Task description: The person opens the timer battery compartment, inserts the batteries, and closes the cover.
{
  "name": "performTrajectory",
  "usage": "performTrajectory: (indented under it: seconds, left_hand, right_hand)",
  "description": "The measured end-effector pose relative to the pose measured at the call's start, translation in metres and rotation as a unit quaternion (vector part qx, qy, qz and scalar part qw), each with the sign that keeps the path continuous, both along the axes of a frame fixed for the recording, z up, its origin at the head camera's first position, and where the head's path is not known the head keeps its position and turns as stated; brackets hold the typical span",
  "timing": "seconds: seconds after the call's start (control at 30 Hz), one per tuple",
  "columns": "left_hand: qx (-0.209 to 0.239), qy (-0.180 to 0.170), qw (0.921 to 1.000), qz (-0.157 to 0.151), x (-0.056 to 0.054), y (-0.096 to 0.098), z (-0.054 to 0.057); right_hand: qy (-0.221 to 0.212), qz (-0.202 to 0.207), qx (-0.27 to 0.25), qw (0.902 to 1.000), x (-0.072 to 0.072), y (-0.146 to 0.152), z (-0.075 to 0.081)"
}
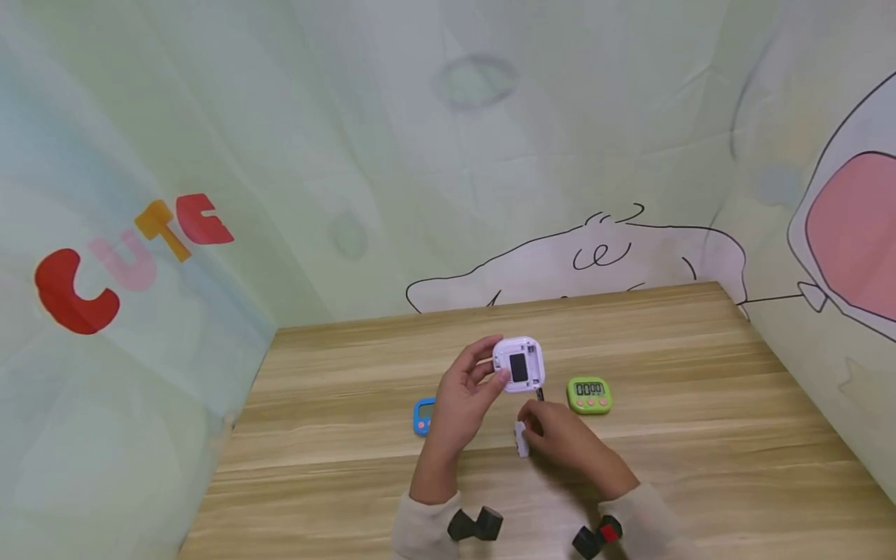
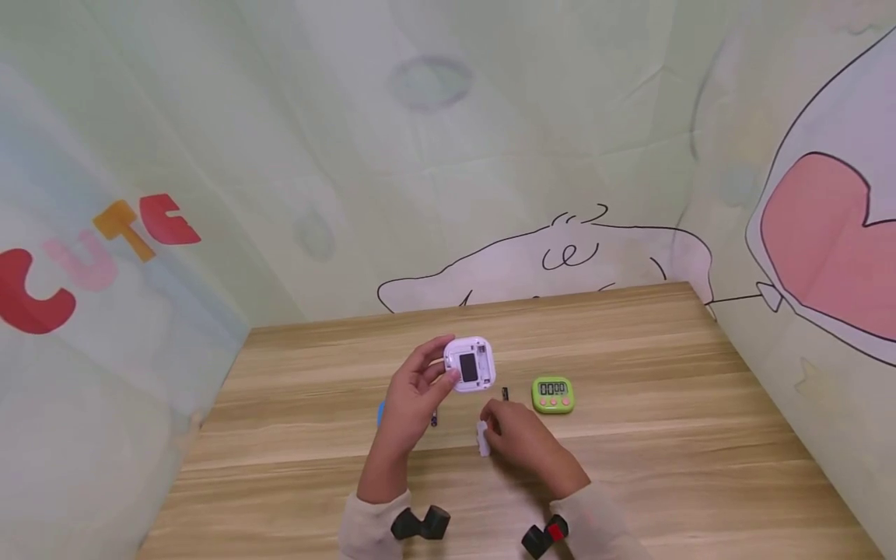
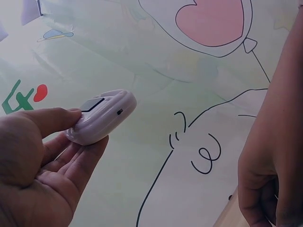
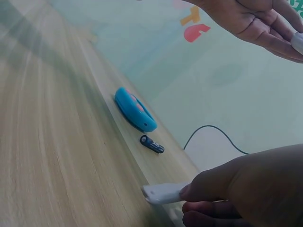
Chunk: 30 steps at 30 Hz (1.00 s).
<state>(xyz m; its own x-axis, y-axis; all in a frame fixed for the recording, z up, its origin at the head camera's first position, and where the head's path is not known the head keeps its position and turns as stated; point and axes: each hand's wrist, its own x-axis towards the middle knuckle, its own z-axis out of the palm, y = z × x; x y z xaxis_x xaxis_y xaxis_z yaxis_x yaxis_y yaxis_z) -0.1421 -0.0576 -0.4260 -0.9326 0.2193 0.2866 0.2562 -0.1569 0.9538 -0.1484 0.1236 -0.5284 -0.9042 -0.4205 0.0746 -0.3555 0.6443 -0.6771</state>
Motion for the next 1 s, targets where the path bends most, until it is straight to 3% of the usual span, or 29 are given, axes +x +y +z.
performTrajectory:
  seconds: [0.47, 0.77, 1.0]
  left_hand:
    - [-0.001, -0.005, 1.0000, 0.000, 0.0002, -0.0007, 0.0010]
    - [-0.003, 0.007, 1.0000, -0.001, -0.0003, -0.0010, 0.0003]
    - [0.002, 0.010, 0.9999, -0.002, -0.0008, -0.0007, -0.0008]
  right_hand:
    - [0.004, -0.011, -0.004, 0.9999, 0.0000, 0.0009, 0.0026]
    - [0.070, -0.030, -0.009, 0.9971, -0.0025, 0.0024, 0.0045]
    - [0.165, -0.050, 0.022, 0.9848, -0.0037, 0.0072, 0.0045]
